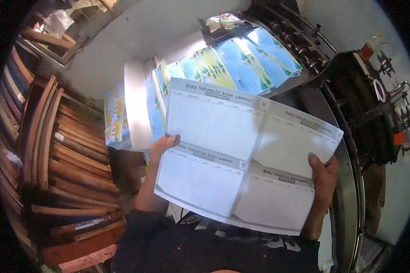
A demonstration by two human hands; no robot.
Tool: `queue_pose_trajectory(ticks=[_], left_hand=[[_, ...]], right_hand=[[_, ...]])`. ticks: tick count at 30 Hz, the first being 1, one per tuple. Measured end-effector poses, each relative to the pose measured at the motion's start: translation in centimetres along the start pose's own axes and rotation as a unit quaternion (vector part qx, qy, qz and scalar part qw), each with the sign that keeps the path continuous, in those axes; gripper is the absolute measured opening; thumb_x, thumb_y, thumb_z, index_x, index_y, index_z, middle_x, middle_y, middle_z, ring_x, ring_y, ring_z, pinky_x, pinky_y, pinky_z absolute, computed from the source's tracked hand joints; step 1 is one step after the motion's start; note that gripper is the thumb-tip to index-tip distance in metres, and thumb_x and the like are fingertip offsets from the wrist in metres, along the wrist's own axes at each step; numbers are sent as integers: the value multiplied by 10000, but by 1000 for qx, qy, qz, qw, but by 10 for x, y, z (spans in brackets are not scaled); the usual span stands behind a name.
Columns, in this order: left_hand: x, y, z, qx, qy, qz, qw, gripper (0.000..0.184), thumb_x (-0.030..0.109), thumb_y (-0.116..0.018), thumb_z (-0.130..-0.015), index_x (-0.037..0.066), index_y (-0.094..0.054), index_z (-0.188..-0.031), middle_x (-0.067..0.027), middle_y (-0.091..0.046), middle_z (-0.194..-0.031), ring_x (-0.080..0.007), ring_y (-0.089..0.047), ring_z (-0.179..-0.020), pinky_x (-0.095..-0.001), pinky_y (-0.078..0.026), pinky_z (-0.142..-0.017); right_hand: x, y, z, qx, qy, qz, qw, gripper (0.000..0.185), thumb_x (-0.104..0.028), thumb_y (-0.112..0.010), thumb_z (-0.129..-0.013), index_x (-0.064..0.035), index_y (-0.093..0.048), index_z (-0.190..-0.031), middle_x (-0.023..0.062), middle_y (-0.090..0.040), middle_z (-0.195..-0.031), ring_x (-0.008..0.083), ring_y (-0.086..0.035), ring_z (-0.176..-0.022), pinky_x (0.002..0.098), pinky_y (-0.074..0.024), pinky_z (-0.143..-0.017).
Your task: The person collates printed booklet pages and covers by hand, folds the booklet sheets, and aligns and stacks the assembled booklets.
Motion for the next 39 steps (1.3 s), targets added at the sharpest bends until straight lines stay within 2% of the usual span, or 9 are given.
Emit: queue_pose_trajectory(ticks=[4,6,13,19,23,27,29,32,39], left_hand=[[-1,11,2,27,-63,-191,979,577,219,-649,-876,-91,-422,-1306,-180,-620,-1117,-251,-631,-995,-327,-508,-842],[3,-22,-1,-61,-39,124,990,545,188,-646,-865,-104,-448,-1280,-205,-615,-1142,-286,-620,-1042,-347,-501,-868],[5,-42,-7,-48,-6,76,996,499,116,-701,-806,-87,-528,-1227,-183,-622,-1133,-264,-611,-1049,-361,-481,-903],[8,-52,-27,-146,-22,-255,956,293,39,-737,-783,-38,-662,-1056,-122,-682,-1031,-178,-635,-990,-305,-503,-847],[10,-58,-33,-211,-93,-238,944,243,16,-765,-750,1,-707,-986,-166,-695,-1054,-223,-685,-929,-308,-549,-762],[3,-111,-36,-303,-146,-412,847,257,-11,-728,-708,55,-715,-956,-132,-700,-1051,-257,-687,-937,-315,-541,-784],[-13,-140,-39,-372,-187,-529,739,308,-65,-651,-679,88,-718,-937,-97,-703,-1053,-277,-681,-924,-338,-543,-773],[-20,-133,-41,-375,-195,-527,737,430,-111,-546,-615,111,-719,-940,-76,-702,-1067,-281,-675,-909,-350,-540,-751],[-5,-94,-38,-369,-158,-471,786,227,-33,-658,-714,51,-726,-913,-149,-707,-1044,-279,-708,-865,-311,-547,-747]], right_hand=[[0,8,-6,-28,-7,8,1000,497,-147,-750,-796,41,-531,-1202,132,-639,-1095,196,-614,-982,344,-472,-895],[1,12,-8,-24,-9,-3,1000,506,-151,-758,-789,38,-533,-1201,127,-640,-1095,196,-614,-977,345,-472,-896],[8,36,-18,-58,103,-21,993,437,-118,-783,-781,14,-582,-1146,95,-656,-1054,166,-617,-939,321,-484,-847],[-3,48,-27,-278,292,42,914,294,-100,-751,-822,1,-634,-1072,167,-671,-1011,205,-645,-891,346,-514,-787],[-24,45,4,-217,180,-19,959,568,-482,-650,-862,-25,-601,-1195,231,-628,-1149,313,-625,-1075,412,-482,-922],[-14,3,-17,-400,177,321,840,680,-276,-787,-752,-41,-518,-1331,137,-552,-1326,294,-536,-1204,406,-391,-1037],[21,-41,-7,-425,209,387,791,437,-280,-708,-833,-56,-604,-1194,169,-632,-1144,351,-606,-1043,415,-468,-901],[60,-48,-11,-437,141,368,809,213,-232,-630,-904,-39,-672,-982,151,-665,-815,303,-654,-756,389,-483,-668],[70,-43,2,-371,164,383,830,238,-269,-601,-929,-47,-679,-965,169,-652,-789,300,-657,-697,377,-489,-627]])
Point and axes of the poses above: each hand's wrist, its own z-axis away from the middle knuckle, its own y-axis out of the back of the hand, x = y × z, the point moved 4 cm from there along -z, towards the middle knuckle
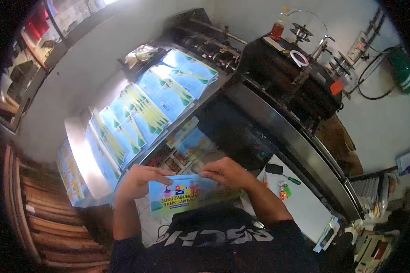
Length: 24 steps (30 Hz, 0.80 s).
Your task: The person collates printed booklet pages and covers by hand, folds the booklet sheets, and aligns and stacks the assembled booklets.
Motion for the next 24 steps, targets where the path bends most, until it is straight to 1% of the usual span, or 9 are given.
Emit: queue_pose_trajectory(ticks=[3,11,13,14,17,20,21,22,24], left_hand=[[-6,10,8,24,3,61,998,196,32,-743,-710,40,-722,-904,-168,-707,-1035,-260,-710,-899,-313,-553,-761],[-12,7,21,8,-2,43,999,203,-1,-719,-752,41,-710,-951,-149,-712,-1025,-239,-704,-905,-317,-551,-774],[-30,7,35,34,134,84,987,326,-32,-640,-825,38,-643,-1143,-155,-689,-1097,-224,-672,-995,-316,-520,-859],[-32,10,40,35,132,84,987,326,-32,-640,-825,38,-643,-1143,-155,-689,-1097,-224,-672,-995,-316,-520,-859],[-37,18,50,105,148,382,906,483,-50,-550,-886,-7,-438,-1353,-156,-603,-1252,-231,-557,-1186,-336,-412,-1019],[-26,3,40,124,161,228,952,469,-7,-599,-884,-26,-454,-1330,-140,-640,-1184,-206,-594,-1120,-328,-437,-989],[-27,0,35,124,143,123,974,373,36,-646,-876,-27,-556,-1232,-114,-692,-1041,-160,-639,-966,-302,-487,-881],[-32,-3,35,122,141,124,975,373,36,-646,-876,-27,-556,-1232,-114,-692,-1041,-160,-639,-966,-302,-487,-881],[-46,-7,39,144,218,80,962,214,53,-666,-872,-19,-654,-1073,-80,-710,-883,-111,-629,-795,-273,-500,-734]], right_hand=[[-22,-5,-4,0,1,-8,1000,238,-269,-615,-920,-46,-681,-970,163,-656,-792,308,-654,-699,384,-494,-632],[-17,-30,-16,41,40,-16,998,214,-268,-637,-897,-58,-676,-907,148,-651,-799,337,-626,-736,418,-476,-654],[-16,-31,-19,39,44,-10,998,205,-263,-637,-893,-61,-673,-893,149,-648,-806,346,-618,-749,426,-470,-662],[-14,-32,-19,44,45,-3,998,195,-256,-640,-886,-64,-668,-882,147,-642,-804,352,-611,-752,432,-463,-662],[-12,-32,-22,53,42,14,998,181,-251,-645,-878,-71,-663,-872,145,-633,-804,360,-599,-755,445,-450,-663],[-12,-37,-23,57,40,35,997,201,-278,-624,-890,-80,-651,-867,146,-625,-802,368,-605,-761,458,-458,-664],[-12,-39,-24,56,46,48,996,226,-304,-603,-905,-85,-638,-862,149,-621,-798,374,-614,-767,465,-471,-665],[-13,-38,-24,57,44,49,996,226,-304,-603,-905,-85,-638,-862,149,-621,-798,374,-614,-767,465,-471,-665],[-14,-40,-24,44,35,33,998,227,-312,-592,-913,-93,-647,-888,144,-630,-819,370,-618,-791,463,-474,-675]])
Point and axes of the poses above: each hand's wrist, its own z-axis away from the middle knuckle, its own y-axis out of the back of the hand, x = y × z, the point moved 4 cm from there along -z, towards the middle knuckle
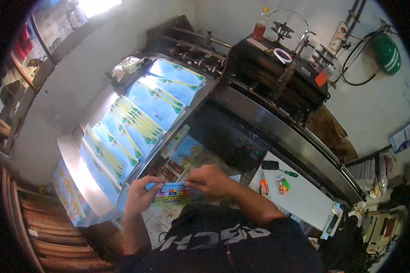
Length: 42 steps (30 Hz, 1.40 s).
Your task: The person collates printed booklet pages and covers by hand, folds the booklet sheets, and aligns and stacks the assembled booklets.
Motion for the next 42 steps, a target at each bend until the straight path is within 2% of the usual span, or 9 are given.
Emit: queue_pose_trajectory(ticks=[4,16,22,31,33,35,38,40,42], left_hand=[[-4,-2,-2,31,-13,8,999,123,48,-670,-870,-11,-680,-977,-54,-698,-816,-75,-588,-721,-247,-477,-654],[3,-18,-7,30,-35,-10,999,131,55,-667,-868,-9,-664,-982,-59,-708,-857,-84,-599,-722,-262,-489,-649],[3,-25,-6,17,8,-10,1000,135,47,-659,-869,-6,-658,-993,-62,-712,-886,-87,-599,-717,-260,-492,-653],[5,-37,-9,9,-9,-14,1000,153,79,-665,-865,2,-653,-997,-59,-695,-861,-88,-603,-750,-258,-485,-674],[-3,-40,-11,14,-29,-27,999,149,78,-663,-868,5,-653,-997,-56,-694,-861,-86,-597,-733,-255,-481,-659],[1,-42,-11,20,-51,-40,998,144,78,-661,-870,8,-654,-996,-53,-693,-861,-85,-592,-715,-252,-477,-644],[10,-47,-13,-1,18,-14,1000,141,74,-656,-875,12,-656,-1001,-48,-695,-870,-81,-582,-686,-245,-469,-614],[16,-49,-15,1,-41,-26,999,137,74,-653,-880,12,-658,-1002,-44,-696,-878,-75,-573,-671,-240,-466,-601],[18,-50,-15,-1,-13,-31,999,140,73,-652,-882,9,-655,-1007,-46,-698,-884,-76,-580,-688,-240,-471,-610]], right_hand=[[5,-9,2,1,-21,22,1000,234,-324,-579,-920,-102,-654,-917,137,-642,-835,362,-625,-805,462,-480,-687],[7,0,12,20,-34,79,996,178,-286,-647,-868,-109,-660,-865,100,-642,-796,326,-612,-745,420,-457,-657],[13,0,21,53,-17,59,997,184,-288,-649,-865,-104,-655,-864,106,-624,-771,337,-592,-726,440,-447,-656],[16,1,36,72,-26,9,997,197,-290,-639,-872,-93,-650,-869,115,-623,-768,338,-582,-720,436,-432,-695],[18,1,38,64,-41,19,997,255,-298,-616,-875,-59,-594,-788,162,-605,-752,390,-608,-732,484,-464,-638],[20,0,41,75,-35,12,997,261,-298,-613,-877,-59,-582,-778,163,-600,-746,390,-607,-727,485,-462,-635],[25,-4,47,76,-38,5,996,240,-301,-609,-882,-73,-611,-806,140,-606,-746,361,-603,-730,461,-451,-665],[30,-8,48,69,-45,5,997,223,-303,-607,-885,-89,-653,-843,116,-617,-752,332,-600,-739,437,-443,-699],[32,-10,50,96,-30,-14,995,211,-294,-617,-879,-88,-652,-844,122,-618,-753,334,-601,-730,441,-448,-684]])
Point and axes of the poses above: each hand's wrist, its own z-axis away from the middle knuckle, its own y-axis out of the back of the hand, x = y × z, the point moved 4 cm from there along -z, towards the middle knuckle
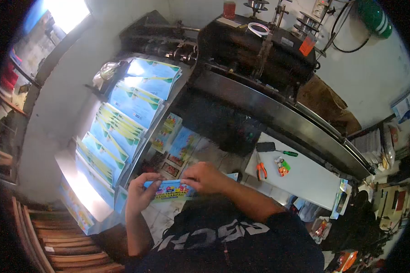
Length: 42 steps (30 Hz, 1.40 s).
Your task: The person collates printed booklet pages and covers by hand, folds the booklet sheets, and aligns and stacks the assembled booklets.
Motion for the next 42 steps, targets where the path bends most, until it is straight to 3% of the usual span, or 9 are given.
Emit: queue_pose_trajectory(ticks=[7,12,15,21,25,27,31,36,42], left_hand=[[0,-1,-3,-6,-40,-5,999,148,58,-638,-887,-1,-638,-1023,-56,-699,-896,-83,-594,-714,-248,-483,-627],[8,6,-4,6,-10,-20,1000,136,60,-642,-885,0,-641,-1008,-75,-702,-893,-95,-623,-763,-252,-496,-669],[5,23,0,38,7,-31,999,131,61,-647,-885,2,-644,-1002,-77,-705,-893,-102,-638,-803,-258,-504,-696],[-29,51,5,61,23,110,992,298,86,-667,-880,6,-597,-1158,-93,-694,-1014,-153,-655,-959,-306,-519,-780],[-27,86,21,248,-29,35,968,450,187,-696,-854,3,-560,-1241,-131,-640,-1184,-258,-570,-1164,-364,-431,-979],[-53,125,34,380,22,-10,925,450,209,-676,-870,-1,-555,-1249,-151,-620,-1215,-264,-557,-1182,-362,-422,-992],[-143,195,57,566,172,-152,792,510,344,-591,-923,-9,-536,-1286,-211,-549,-1308,-305,-493,-1261,-370,-377,-1048],[-228,196,32,436,428,-324,722,732,575,-361,-952,32,-362,-1444,-229,-299,-1508,-352,-249,-1416,-489,-167,-1152],[-189,162,-6,462,431,-244,736,793,623,-348,-934,51,-293,-1480,-236,-237,-1532,-362,-168,-1443,-558,-115,-1143]], right_hand=[[-5,5,2,37,17,-2,999,275,-308,-619,-873,-61,-564,-766,153,-596,-720,380,-613,-713,471,-469,-627],[4,-10,-3,18,19,-37,999,258,-320,-602,-884,-64,-633,-898,165,-638,-822,360,-637,-790,449,-493,-689],[-5,-4,-3,-67,-91,-92,989,223,-231,-631,-867,-57,-665,-1002,175,-671,-878,355,-642,-784,426,-493,-712],[36,-2,5,-277,-113,20,954,278,-205,-587,-864,-110,-629,-1121,168,-671,-993,369,-654,-850,440,-511,-770],[41,77,-39,-100,-278,-155,943,402,-25,-521,-792,-67,-624,-1178,89,-690,-953,221,-662,-805,375,-537,-714],[63,128,-68,78,-247,-58,964,277,-83,-570,-903,-54,-625,-1173,81,-665,-949,178,-634,-829,308,-533,-690],[87,205,-142,192,-200,-112,954,314,-195,-572,-960,-7,-571,-1212,72,-630,-1035,133,-569,-892,302,-479,-788],[114,229,-236,131,-134,-192,963,316,-155,-555,-961,28,-528,-1218,62,-618,-1038,119,-571,-883,283,-461,-810],[147,230,-263,112,-167,-210,957,365,-169,-584,-943,28,-530,-1245,91,-620,-1115,158,-590,-928,317,-475,-853]])
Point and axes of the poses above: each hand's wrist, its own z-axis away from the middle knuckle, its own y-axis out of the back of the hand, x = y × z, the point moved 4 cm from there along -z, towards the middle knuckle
